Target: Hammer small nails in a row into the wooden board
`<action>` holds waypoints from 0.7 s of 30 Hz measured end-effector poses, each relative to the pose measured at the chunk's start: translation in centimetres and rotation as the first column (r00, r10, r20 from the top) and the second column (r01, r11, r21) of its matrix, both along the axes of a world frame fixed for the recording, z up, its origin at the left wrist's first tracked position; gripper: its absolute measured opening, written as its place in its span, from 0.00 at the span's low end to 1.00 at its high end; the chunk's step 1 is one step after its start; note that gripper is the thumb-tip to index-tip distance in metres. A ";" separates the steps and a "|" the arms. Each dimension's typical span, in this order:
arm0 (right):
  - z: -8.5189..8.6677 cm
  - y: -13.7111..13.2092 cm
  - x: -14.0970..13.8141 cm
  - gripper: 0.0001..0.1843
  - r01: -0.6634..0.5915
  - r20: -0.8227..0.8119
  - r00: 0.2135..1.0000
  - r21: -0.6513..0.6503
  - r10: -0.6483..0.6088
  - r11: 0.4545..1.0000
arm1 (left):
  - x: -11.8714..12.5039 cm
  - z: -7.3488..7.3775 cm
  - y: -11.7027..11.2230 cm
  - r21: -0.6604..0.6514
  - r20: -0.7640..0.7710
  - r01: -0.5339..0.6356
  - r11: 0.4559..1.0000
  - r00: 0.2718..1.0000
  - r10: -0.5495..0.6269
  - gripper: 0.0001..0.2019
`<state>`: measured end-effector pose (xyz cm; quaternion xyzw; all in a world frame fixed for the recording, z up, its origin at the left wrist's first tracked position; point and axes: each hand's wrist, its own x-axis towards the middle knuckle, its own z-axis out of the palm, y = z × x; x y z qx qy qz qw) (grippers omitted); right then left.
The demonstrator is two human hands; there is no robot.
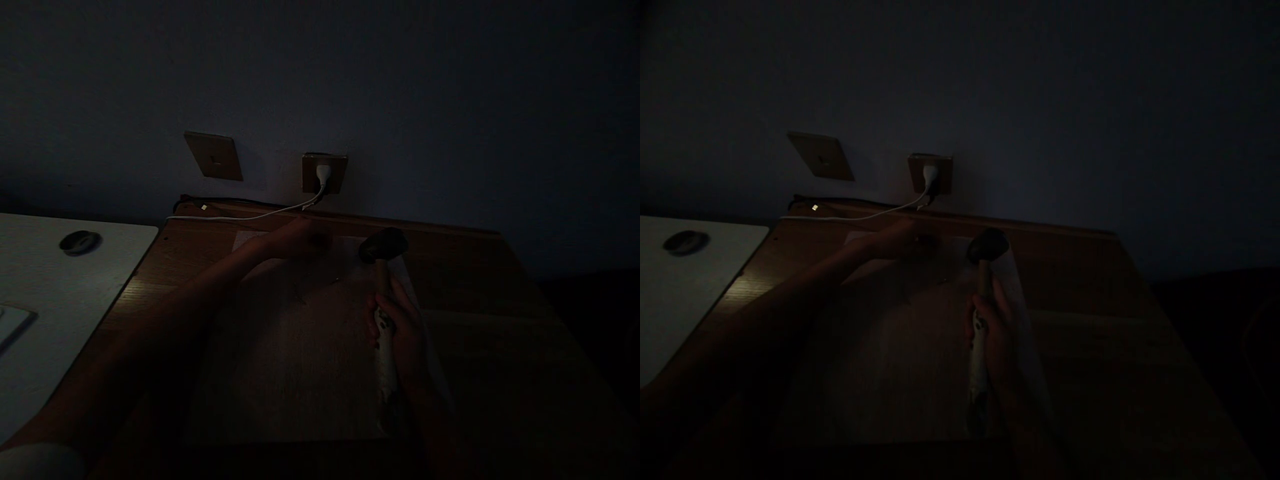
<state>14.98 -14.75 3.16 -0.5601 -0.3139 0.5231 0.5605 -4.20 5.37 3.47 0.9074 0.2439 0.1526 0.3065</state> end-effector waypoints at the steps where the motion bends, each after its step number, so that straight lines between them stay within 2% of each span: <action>1: -0.1 0.0 0.0 0.11 -0.003 -0.005 1.000 -0.006 0.003 1.000 | 0.0 -0.1 0.0 0.012 -0.017 0.013 1.000 1.000 -0.012 0.09; 10: -0.4 0.0 0.1 0.12 0.012 -0.026 1.000 -0.013 -0.012 1.000 | -0.2 0.8 -0.7 0.169 -0.209 0.130 0.977 0.973 -0.093 0.09; 15: -0.4 0.0 0.1 0.12 0.001 -0.040 0.999 -0.019 -0.001 1.000 | 0.0 0.7 -1.3 0.260 -0.276 0.139 0.956 0.959 -0.064 0.08; 18: -0.4 0.1 0.2 0.10 -0.017 -0.049 0.999 -0.006 0.017 1.000 | 0.3 0.6 -1.5 0.271 -0.230 0.141 0.952 0.970 -0.078 0.09; 21: -0.4 0.1 0.2 0.11 -0.026 -0.067 0.997 -0.030 0.024 0.999 | 0.4 0.0 -1.3 0.209 -0.131 0.119 0.971 0.987 -0.093 0.10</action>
